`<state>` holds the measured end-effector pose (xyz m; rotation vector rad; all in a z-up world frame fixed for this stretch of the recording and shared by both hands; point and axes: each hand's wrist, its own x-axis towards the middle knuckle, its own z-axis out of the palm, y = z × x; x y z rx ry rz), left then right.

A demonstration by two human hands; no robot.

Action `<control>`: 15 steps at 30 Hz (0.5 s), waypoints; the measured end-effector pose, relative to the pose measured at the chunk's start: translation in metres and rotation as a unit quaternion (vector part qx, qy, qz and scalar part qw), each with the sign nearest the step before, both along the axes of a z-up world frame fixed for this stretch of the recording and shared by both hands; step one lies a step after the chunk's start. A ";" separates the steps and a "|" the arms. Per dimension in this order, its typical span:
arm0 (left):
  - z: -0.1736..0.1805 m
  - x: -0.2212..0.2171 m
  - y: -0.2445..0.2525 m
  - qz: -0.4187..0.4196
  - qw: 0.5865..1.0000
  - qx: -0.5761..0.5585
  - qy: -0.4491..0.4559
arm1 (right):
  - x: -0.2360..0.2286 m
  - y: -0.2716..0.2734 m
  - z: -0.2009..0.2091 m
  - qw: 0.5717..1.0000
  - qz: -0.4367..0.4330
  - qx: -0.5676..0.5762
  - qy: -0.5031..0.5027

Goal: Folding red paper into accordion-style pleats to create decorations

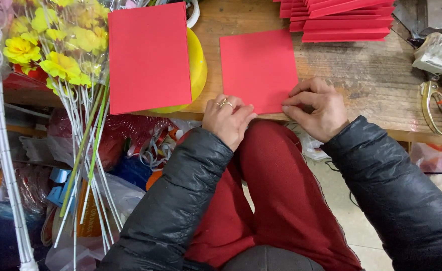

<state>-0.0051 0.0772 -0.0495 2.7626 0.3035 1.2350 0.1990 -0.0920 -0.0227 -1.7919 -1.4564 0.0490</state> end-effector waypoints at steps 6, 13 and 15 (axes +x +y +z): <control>-0.009 0.000 -0.023 0.015 0.997 0.067 0.026 | -0.016 -0.013 0.010 0.979 -0.019 0.017 -0.200; 0.014 -0.023 -0.066 0.057 0.987 -0.007 0.148 | -0.038 -0.024 0.013 0.937 -0.058 0.027 -0.343; 0.031 -0.022 -0.077 0.077 0.972 -0.105 0.196 | -0.040 -0.028 0.010 0.938 -0.060 0.009 -0.342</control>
